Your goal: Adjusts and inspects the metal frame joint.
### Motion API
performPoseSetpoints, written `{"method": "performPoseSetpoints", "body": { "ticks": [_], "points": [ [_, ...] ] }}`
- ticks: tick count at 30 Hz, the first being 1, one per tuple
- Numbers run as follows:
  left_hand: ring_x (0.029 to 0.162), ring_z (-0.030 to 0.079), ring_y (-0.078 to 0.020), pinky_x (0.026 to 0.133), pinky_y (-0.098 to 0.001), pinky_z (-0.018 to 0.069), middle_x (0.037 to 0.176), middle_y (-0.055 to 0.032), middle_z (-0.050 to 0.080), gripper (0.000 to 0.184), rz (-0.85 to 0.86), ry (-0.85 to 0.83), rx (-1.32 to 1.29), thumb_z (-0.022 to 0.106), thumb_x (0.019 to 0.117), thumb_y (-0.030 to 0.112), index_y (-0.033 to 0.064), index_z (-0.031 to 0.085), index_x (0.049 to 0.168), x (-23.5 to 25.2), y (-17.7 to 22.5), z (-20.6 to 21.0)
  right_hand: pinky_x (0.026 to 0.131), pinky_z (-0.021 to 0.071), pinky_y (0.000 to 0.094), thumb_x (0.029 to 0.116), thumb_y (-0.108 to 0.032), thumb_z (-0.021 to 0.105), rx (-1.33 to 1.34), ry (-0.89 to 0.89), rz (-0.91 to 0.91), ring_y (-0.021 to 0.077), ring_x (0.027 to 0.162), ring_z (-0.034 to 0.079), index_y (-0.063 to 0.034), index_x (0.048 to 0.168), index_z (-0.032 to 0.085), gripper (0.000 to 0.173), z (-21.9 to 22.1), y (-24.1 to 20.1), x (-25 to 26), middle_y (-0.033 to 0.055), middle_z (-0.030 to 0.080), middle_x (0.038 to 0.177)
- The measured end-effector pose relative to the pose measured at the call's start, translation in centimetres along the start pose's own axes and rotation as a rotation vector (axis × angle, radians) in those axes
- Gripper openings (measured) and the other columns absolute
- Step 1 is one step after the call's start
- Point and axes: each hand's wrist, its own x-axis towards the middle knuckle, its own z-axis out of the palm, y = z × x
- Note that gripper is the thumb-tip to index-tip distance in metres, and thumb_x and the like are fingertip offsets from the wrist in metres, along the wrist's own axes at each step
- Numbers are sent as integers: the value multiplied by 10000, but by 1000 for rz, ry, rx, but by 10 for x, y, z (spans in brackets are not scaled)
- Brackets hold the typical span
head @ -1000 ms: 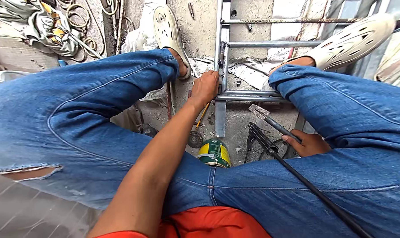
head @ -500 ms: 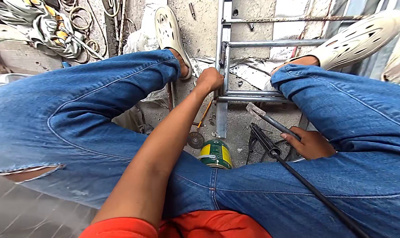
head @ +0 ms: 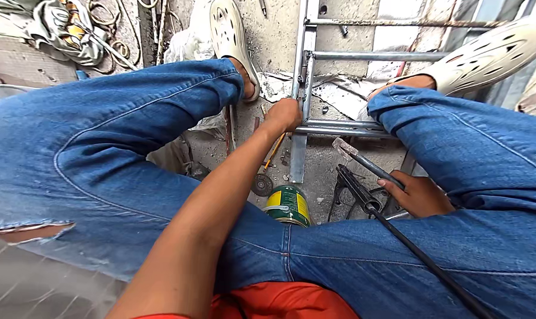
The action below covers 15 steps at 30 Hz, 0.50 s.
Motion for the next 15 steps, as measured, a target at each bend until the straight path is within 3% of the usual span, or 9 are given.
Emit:
{"method": "performPoseSetpoints", "body": {
  "ticks": [6, 10, 15],
  "points": [
    [1070, 655, -426, 854, -641, 503, 1074, -280, 662, 499, -168, -8, -195, 379, 1094, 340, -52, 651, 949, -6, 13, -12, 623, 457, 534, 1064, -362, 553, 12, 48, -73, 342, 671, 606, 64, 996, 616, 436, 1, 2, 2, 199, 592, 733],
    [1090, 658, -412, 852, -627, 517, 1111, -272, 663, 429, -323, 74, -309, 432, 1071, 321, -41, 653, 1003, -7, 32, -6, 608, 459, 542, 1064, -381, 537, 28, 50, -81, 350, 661, 611, 54, 991, 620, 448, 6, 5, 7, 192, 593, 719],
    [1063, 679, -388, 821, -610, 538, 1078, -238, 683, 391, -369, 152, -308, 468, 1055, 327, -4, 663, 986, -8, 36, 3, 545, 445, 501, 1044, -482, 490, 54, 147, -155, 308, 578, 582, 5, 932, 612, 515, 28, 13, 21, 134, 550, 636]
  ]
}}
